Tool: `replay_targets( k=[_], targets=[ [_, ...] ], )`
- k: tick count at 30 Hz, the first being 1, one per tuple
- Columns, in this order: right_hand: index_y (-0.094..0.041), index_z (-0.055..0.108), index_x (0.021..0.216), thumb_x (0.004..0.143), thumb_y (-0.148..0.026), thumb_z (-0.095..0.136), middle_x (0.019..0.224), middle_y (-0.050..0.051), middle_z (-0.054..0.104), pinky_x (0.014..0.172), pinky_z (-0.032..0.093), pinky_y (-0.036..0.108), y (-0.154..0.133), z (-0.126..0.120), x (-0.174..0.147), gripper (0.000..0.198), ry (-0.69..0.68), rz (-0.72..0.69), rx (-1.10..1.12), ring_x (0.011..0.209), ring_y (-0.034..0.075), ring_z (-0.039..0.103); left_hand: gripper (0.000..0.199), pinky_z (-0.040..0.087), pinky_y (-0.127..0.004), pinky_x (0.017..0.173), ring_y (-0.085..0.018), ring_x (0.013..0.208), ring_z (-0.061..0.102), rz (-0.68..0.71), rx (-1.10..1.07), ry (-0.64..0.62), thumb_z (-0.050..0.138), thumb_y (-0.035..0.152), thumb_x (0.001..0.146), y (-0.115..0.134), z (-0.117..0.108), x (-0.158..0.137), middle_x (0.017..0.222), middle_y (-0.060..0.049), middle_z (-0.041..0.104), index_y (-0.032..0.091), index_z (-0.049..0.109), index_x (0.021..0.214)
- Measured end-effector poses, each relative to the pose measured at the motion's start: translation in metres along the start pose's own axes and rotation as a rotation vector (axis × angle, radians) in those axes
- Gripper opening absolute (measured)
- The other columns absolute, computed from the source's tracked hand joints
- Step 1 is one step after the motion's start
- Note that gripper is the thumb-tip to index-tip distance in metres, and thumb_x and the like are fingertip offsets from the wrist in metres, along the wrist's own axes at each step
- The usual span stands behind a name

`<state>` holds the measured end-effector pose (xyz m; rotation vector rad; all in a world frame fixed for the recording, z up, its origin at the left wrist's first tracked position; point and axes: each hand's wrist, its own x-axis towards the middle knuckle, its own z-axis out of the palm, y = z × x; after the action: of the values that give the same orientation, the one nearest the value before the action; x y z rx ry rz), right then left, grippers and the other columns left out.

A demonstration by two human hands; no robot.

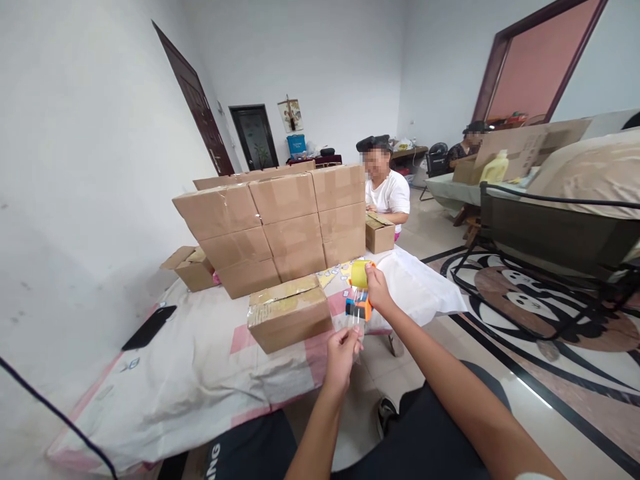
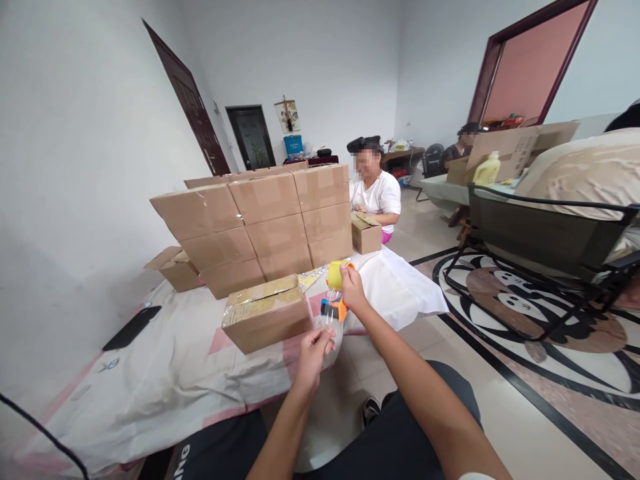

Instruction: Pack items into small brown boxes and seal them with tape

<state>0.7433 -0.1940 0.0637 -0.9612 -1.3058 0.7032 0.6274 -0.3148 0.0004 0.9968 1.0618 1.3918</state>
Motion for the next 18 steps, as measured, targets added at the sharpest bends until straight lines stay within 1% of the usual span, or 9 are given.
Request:
replay_targets(
  k=[4,7,11,14,16,18],
  targets=[
    [-0.023,0.037,0.061,0.088,-0.078,0.040,0.057,-0.003,0.040,0.053,0.032,0.029,-0.004,0.001,-0.003,0.062,-0.029,-0.004,-0.001,0.056,0.013,0.037,0.056,0.038,-0.024,0.059,-0.011,0.052,0.047,-0.021,-0.002,-0.003,0.075,0.070,0.069,-0.006,-0.003,0.000,0.045,0.005,0.043,0.014,0.067,0.065],
    [-0.022,0.042,0.063,0.086,-0.079,0.045,0.059,-0.002,0.043,0.053,0.035,0.027,-0.007,0.003,-0.009,0.061,-0.052,0.021,0.040,0.056,0.012,0.040,0.055,0.040,-0.025,0.061,-0.012,0.053,0.051,-0.026,0.002,0.000,0.076,0.068,0.069,-0.008,-0.004,0.000,0.044,0.004,0.045,0.014,0.069,0.067],
    [-0.021,0.051,0.070,0.081,-0.080,0.051,0.061,-0.001,0.053,0.053,0.045,0.027,-0.012,0.008,-0.014,0.060,-0.050,0.169,0.211,0.056,0.014,0.049,0.050,0.042,-0.026,0.062,-0.014,0.055,0.054,-0.012,0.007,-0.001,0.075,0.063,0.073,-0.003,-0.006,0.001,0.046,0.002,0.050,0.013,0.072,0.071],
    [-0.021,0.054,0.072,0.081,-0.080,0.051,0.063,0.001,0.059,0.054,0.051,0.028,-0.018,0.012,-0.016,0.061,-0.052,0.259,0.304,0.057,0.015,0.057,0.049,0.042,-0.025,0.061,-0.014,0.055,0.053,0.035,0.034,-0.004,0.072,0.062,0.077,0.001,-0.006,0.001,0.047,0.002,0.052,0.014,0.073,0.072],
    [-0.021,0.056,0.074,0.081,-0.080,0.051,0.064,0.002,0.062,0.052,0.052,0.029,-0.022,0.015,-0.017,0.060,-0.042,0.306,0.332,0.057,0.017,0.059,0.050,0.042,-0.026,0.060,-0.014,0.055,0.053,0.068,0.055,-0.003,0.070,0.062,0.079,0.005,-0.007,0.000,0.047,0.001,0.053,0.014,0.073,0.072],
    [-0.021,0.056,0.075,0.081,-0.080,0.050,0.062,0.002,0.062,0.049,0.050,0.029,-0.025,0.016,-0.017,0.060,-0.044,0.348,0.348,0.055,0.018,0.059,0.051,0.043,-0.026,0.061,-0.014,0.055,0.053,0.079,0.065,0.003,0.068,0.064,0.080,0.008,-0.007,-0.001,0.047,0.001,0.053,0.014,0.073,0.071]
  ],
)
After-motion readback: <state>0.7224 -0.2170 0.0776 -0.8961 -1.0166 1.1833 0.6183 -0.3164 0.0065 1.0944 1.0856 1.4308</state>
